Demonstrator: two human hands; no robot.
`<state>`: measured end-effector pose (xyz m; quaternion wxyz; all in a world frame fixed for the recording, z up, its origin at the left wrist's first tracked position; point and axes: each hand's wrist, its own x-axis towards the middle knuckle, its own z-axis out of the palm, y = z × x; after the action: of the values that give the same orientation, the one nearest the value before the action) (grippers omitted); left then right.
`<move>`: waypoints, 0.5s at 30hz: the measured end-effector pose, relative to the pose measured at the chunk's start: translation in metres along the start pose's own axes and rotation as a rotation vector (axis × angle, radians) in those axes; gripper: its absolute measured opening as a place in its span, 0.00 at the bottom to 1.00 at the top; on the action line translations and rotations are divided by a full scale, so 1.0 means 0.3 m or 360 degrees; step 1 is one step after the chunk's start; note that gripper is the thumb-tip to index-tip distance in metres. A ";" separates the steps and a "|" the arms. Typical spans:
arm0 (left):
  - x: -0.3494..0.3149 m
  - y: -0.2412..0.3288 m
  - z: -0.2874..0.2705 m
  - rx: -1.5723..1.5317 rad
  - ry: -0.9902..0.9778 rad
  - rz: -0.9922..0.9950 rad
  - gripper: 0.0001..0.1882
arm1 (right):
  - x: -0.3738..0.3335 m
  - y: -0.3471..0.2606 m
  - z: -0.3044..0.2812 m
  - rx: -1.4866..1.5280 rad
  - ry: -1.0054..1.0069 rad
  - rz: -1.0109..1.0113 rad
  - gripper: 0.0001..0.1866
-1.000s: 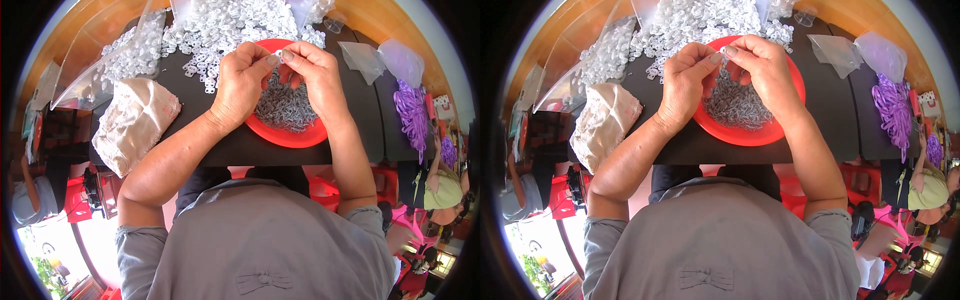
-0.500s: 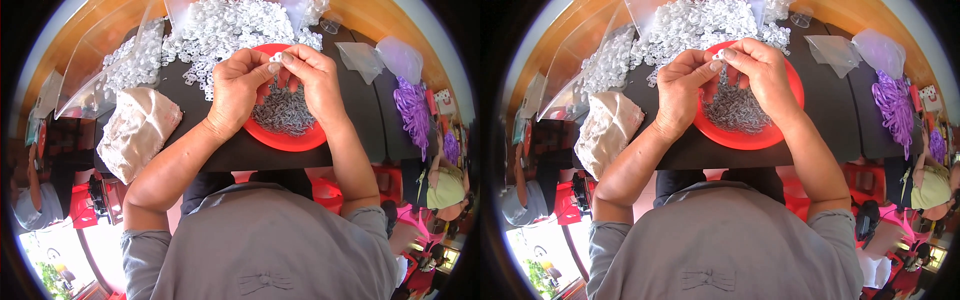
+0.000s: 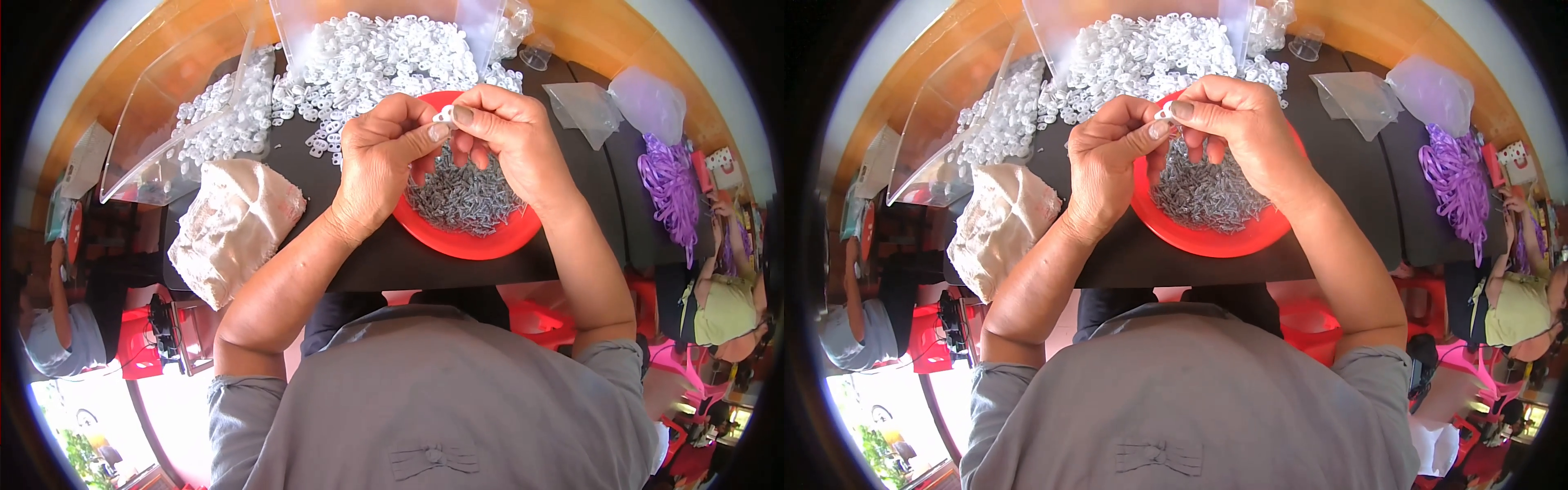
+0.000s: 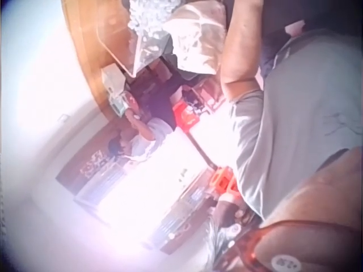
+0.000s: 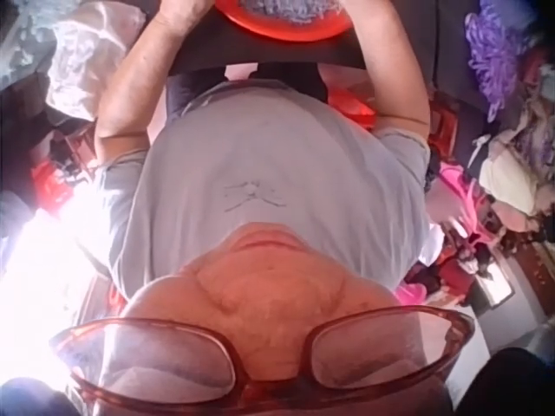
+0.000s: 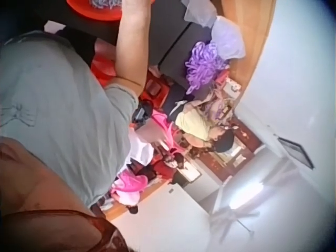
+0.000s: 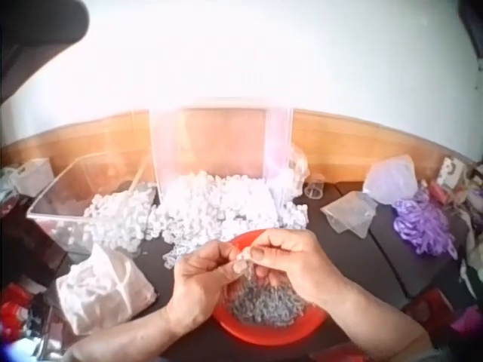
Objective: Assembling small white plastic components by inserting tiny grey metal springs/pins into them.
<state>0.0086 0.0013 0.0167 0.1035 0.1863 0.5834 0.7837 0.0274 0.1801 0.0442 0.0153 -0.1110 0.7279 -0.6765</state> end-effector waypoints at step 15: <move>0.004 -0.004 -0.018 -0.0108 -0.0095 0.0256 0.09 | 0.022 0.019 -0.016 0.0240 -0.0222 -0.0039 0.12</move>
<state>0.0053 -0.0026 0.0144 0.0637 0.2521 0.5363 0.8030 0.0194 0.1839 0.0399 0.0660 -0.1652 0.6707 -0.7201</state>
